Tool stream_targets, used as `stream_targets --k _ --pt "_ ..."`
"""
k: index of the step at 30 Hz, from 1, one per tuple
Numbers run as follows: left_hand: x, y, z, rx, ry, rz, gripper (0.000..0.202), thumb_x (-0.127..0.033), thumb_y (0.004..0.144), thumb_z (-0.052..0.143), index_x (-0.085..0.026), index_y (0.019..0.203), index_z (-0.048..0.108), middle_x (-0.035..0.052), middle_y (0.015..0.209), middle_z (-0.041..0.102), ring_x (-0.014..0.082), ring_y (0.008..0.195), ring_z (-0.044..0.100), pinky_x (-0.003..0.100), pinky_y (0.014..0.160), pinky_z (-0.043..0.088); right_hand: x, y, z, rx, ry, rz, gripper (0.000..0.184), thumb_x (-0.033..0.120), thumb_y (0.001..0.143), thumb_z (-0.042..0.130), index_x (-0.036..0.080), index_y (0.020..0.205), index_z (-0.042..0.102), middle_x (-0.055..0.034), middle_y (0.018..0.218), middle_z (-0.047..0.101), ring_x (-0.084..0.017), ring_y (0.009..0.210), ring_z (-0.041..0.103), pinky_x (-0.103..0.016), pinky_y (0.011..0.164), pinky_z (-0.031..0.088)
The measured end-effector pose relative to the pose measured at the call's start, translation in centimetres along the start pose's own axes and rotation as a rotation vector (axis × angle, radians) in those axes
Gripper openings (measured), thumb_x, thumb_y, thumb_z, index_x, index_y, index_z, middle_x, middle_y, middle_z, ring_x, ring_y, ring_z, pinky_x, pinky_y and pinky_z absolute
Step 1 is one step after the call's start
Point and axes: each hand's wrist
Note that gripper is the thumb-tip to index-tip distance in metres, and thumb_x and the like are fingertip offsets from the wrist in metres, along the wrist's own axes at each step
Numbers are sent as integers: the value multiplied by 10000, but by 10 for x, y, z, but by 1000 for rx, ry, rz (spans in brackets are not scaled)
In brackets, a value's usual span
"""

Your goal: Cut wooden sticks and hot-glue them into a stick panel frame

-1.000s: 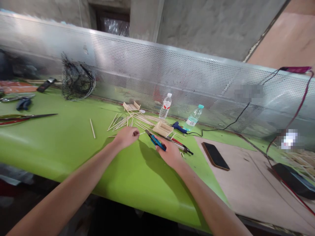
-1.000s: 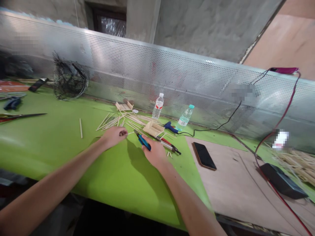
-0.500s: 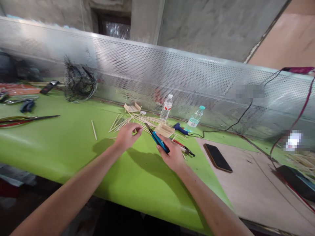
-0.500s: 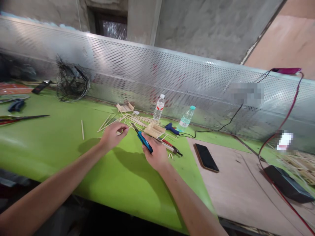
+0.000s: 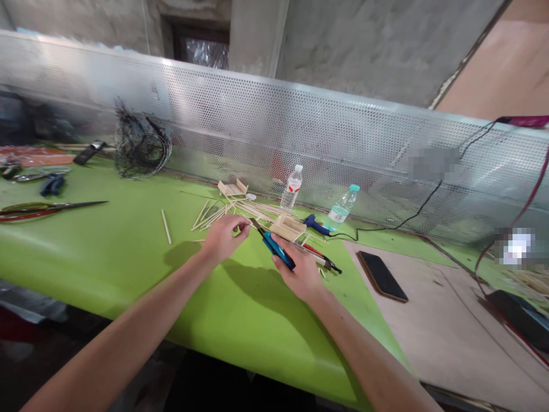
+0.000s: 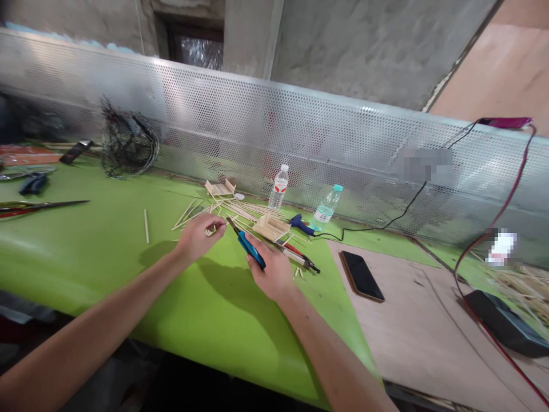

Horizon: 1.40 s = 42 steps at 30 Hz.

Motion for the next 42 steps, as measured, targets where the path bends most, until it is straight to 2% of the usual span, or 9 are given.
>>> stream_targets --k 10,18,20,23,27,29,36,39,42 --pt "1 -1 0 22 -10 -33 139 -252 905 561 -202 881 689 20 812 704 135 708 582 277 684 477 1 1 -2 9 8 31 527 299 947 529 300 1473 493 -31 1292 689 -243 1111 678 -401 1002 521" --pt "2 1 0 15 31 -21 139 -252 889 568 -195 842 685 15 770 689 131 685 569 269 662 458 2 1 -1 18 -12 2 517 292 942 517 281 1459 511 -28 1362 643 -239 1185 643 -387 1012 510" --pt "3 0 1 65 37 -59 149 -269 888 567 -199 855 695 18 776 699 138 690 583 276 660 464 3 2 -1 56 -53 33 517 299 944 507 272 1460 511 -39 1358 645 -255 1155 658 -398 971 531" --pt "7 -1 6 218 24 -152 164 -276 884 560 -207 874 709 27 818 725 150 701 616 288 654 486 4 1 1 146 -138 106 522 312 942 506 275 1462 514 -48 1337 659 -284 1080 690 -425 898 558" --pt "12 -5 14 392 -43 -289 182 -280 889 535 -211 841 696 35 807 734 152 635 625 286 584 493 3 0 7 272 -190 140 501 328 922 544 326 1423 561 -38 1191 738 -274 924 731 -380 768 577" --pt "12 -5 15 408 -68 -324 186 -284 887 528 -211 831 690 37 779 731 151 605 617 283 559 486 1 -1 11 289 -193 142 493 337 925 542 342 1418 565 -31 1144 754 -260 873 736 -357 723 573" --pt "6 -2 4 418 -32 -382 174 -276 857 568 -196 826 720 55 759 732 171 606 622 303 576 485 2 -1 15 288 -128 147 488 347 934 535 332 1421 561 -27 1141 755 -251 897 732 -367 784 564" --pt "9 -4 -2 445 -60 -426 149 -300 843 623 -206 823 736 55 761 740 172 591 627 308 574 489 3 -1 14 301 -111 150 488 343 935 534 342 1423 556 -25 1136 756 -240 835 734 -368 769 564" --pt "16 -7 -6 474 -147 -421 151 -336 828 666 -215 813 755 62 772 758 171 590 644 307 578 508 2 -2 13 301 -117 143 495 349 935 537 344 1429 548 -24 1162 748 -249 895 731 -378 811 558"
Point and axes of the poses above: each hand's wrist, its own y-axis towards the middle knuckle, its own z-axis out of the palm, x = y × z
